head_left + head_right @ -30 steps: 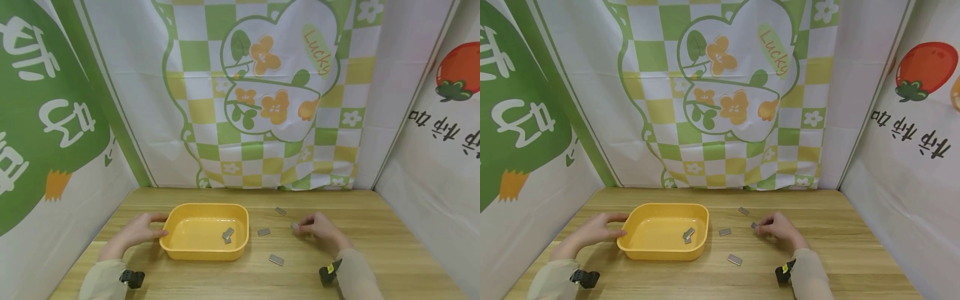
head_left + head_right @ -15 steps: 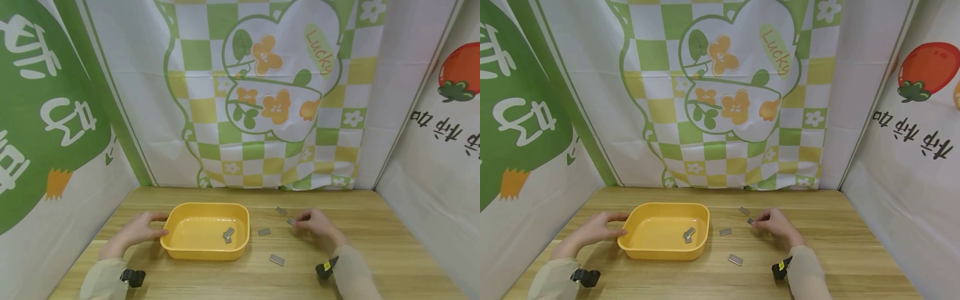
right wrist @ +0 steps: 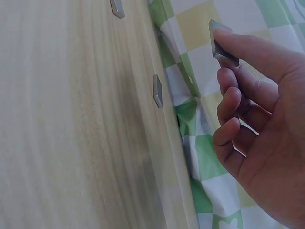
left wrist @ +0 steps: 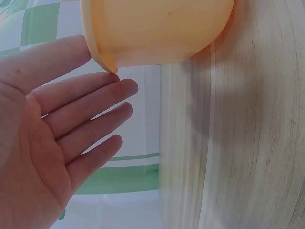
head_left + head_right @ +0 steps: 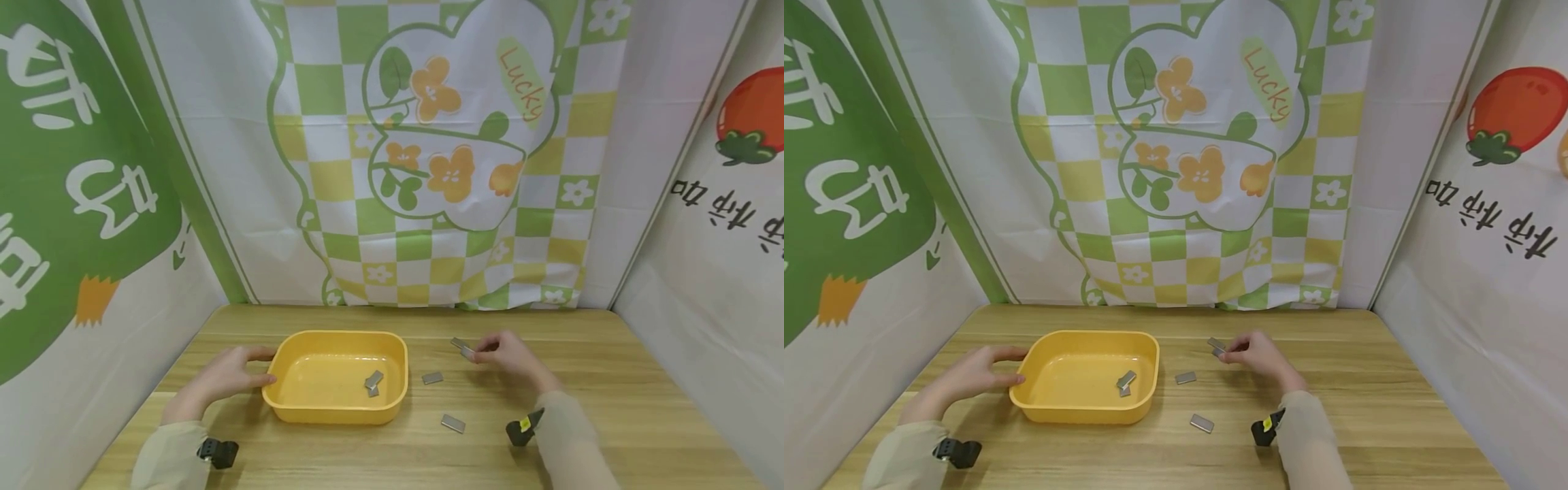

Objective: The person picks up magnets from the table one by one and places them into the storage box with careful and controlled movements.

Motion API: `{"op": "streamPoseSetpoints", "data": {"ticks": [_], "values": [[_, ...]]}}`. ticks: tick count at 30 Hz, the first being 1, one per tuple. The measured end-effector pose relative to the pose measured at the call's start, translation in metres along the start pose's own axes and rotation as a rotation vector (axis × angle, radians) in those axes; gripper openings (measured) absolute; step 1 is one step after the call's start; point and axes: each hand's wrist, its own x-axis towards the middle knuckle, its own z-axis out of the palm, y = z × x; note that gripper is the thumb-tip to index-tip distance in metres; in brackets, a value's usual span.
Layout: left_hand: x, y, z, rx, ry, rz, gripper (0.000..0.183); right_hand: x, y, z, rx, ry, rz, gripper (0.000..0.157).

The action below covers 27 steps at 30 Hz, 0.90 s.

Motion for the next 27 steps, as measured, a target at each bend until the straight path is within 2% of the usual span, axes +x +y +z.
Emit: {"op": "streamPoseSetpoints", "data": {"ticks": [11, 27], "values": [[0.001, 0.001, 0.000, 0.003, -0.001, -0.007, 0.059, 0.006, -0.009, 0.001, 0.016, -0.006, -0.009, 0.022], [0.001, 0.000, 0.000, 0.012, 0.001, 0.007, 0.059, 0.015, -0.020, 0.007, -0.002, 0.000, -0.090, 0.019]]}}
